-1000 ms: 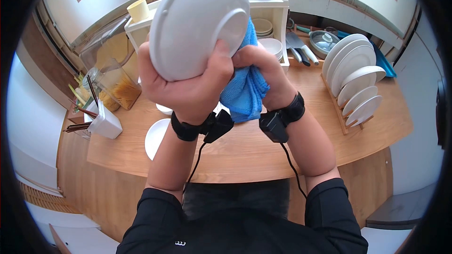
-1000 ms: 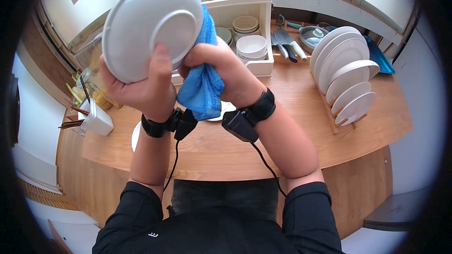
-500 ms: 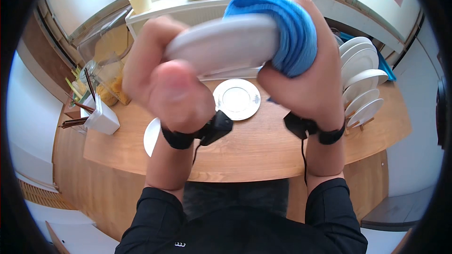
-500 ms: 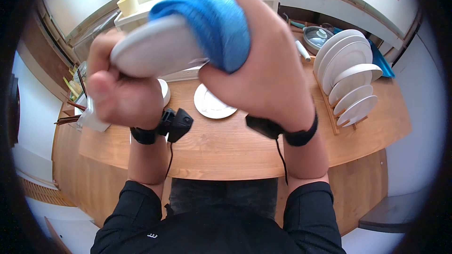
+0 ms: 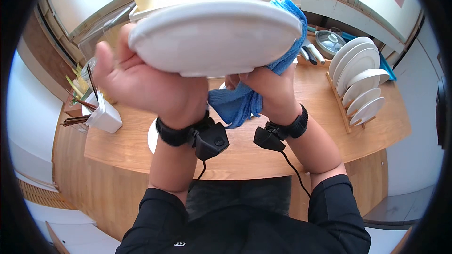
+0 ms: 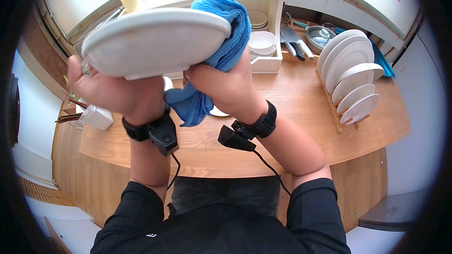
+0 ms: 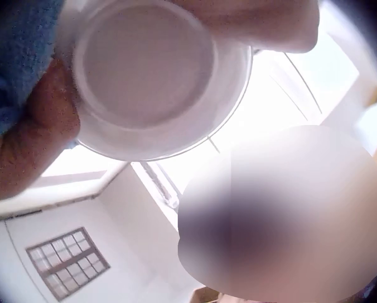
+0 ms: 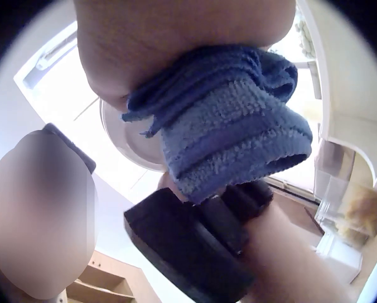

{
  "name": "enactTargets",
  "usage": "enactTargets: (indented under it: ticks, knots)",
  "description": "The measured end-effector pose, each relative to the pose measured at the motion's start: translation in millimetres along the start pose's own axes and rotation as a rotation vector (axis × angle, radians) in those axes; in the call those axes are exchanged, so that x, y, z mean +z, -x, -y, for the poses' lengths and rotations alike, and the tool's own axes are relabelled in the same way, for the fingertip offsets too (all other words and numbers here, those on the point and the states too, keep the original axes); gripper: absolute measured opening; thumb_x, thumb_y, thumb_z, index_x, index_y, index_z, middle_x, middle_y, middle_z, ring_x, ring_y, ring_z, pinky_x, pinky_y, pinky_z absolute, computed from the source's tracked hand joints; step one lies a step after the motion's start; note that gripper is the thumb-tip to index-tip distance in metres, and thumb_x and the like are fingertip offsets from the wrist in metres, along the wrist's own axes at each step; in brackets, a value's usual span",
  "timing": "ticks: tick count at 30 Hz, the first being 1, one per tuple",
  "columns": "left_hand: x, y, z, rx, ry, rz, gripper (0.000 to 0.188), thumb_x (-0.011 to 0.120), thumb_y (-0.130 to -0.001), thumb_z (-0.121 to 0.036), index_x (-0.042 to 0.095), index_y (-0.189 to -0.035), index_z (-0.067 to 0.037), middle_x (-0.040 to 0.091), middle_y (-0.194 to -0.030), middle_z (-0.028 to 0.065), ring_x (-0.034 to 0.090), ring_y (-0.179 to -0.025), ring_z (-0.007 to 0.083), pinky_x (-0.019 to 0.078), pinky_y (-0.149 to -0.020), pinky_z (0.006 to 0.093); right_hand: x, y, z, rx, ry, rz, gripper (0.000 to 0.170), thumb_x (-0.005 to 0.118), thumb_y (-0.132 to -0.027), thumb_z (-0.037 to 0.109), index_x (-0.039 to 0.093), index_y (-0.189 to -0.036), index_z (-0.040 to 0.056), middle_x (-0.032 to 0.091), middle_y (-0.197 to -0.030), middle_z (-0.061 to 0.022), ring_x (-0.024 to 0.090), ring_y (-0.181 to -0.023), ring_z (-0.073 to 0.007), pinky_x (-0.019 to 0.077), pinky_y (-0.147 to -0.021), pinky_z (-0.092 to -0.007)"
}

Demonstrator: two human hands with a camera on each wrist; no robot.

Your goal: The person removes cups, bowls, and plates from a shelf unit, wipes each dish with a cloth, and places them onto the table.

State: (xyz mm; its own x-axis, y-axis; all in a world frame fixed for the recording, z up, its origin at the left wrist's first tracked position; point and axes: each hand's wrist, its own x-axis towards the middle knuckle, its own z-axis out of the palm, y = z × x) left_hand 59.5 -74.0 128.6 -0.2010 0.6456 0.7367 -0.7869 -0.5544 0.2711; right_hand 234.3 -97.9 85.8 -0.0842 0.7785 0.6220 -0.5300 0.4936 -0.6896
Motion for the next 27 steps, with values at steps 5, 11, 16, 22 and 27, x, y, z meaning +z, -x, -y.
enactTargets:
  ticks: [5,11,16,22,27]
  knots:
    - [11.5,-1.0,35.1,-0.087,0.173,-0.055,0.043,0.038,-0.112,-0.032,0.070,-0.110,-0.003,0.075,-0.107,0.0115,0.073,-0.097,0.0228,0.0585,-0.092,0.0385,-1.3,-3.3,1.7,0.086,-0.015,-0.013,0.047,0.068,-0.079,-0.009,0.064,-0.125,-0.0014,0.073,-0.097,-0.0084,0.073,-0.082,-0.0192,0.0601,-0.073,-0.0339]
    - [22.4,-10.3,32.9,0.412,-0.377,0.099,0.052,0.041,-0.113,-0.045,0.059,-0.120,0.003,0.067,-0.111,0.0143,0.064,-0.105,0.0228,0.0478,-0.101,0.0331,-25.0,-21.3,66.6,-0.512,1.005,-0.011,0.043,0.078,-0.078,0.001,0.067,-0.119,-0.0022,0.073,-0.106,-0.0102,0.071,-0.092,-0.0180,0.0586,-0.085,-0.0332]
    - [32.4,6.5,9.1,0.782,-0.987,0.655,0.076,0.045,-0.107,-0.073,0.058,-0.091,0.001,0.056,-0.083,0.0124,0.050,-0.073,0.0177,0.0366,-0.061,0.0285,4.8,-14.2,77.0,-0.823,1.352,0.054,0.047,0.088,-0.065,0.008,0.067,-0.107,0.0056,0.067,-0.095,-0.0129,0.071,-0.083,-0.0327,0.0599,-0.073,-0.0391]
    - [21.7,4.7,3.2,0.851,-0.803,0.646,0.079,0.052,-0.101,-0.080,0.052,-0.098,-0.001,0.048,-0.082,0.0071,0.044,-0.068,0.0177,0.0370,-0.059,0.0306,13.5,-7.7,74.9,-0.988,1.311,0.116,0.040,0.091,-0.071,0.011,0.068,-0.104,0.0058,0.067,-0.095,-0.0113,0.071,-0.080,-0.0274,0.0589,-0.068,-0.0349]
    - [31.1,11.5,0.3,0.973,-0.519,0.493,0.075,0.057,-0.098,-0.080,0.047,-0.112,-0.007,0.049,-0.085,0.0066,0.044,-0.068,0.0195,0.0397,-0.064,0.0332,11.3,7.3,82.9,-0.954,1.249,0.112,0.026,0.086,-0.071,0.014,0.072,-0.093,0.0078,0.071,-0.097,-0.0106,0.068,-0.088,-0.0255,0.0561,-0.077,-0.0366]
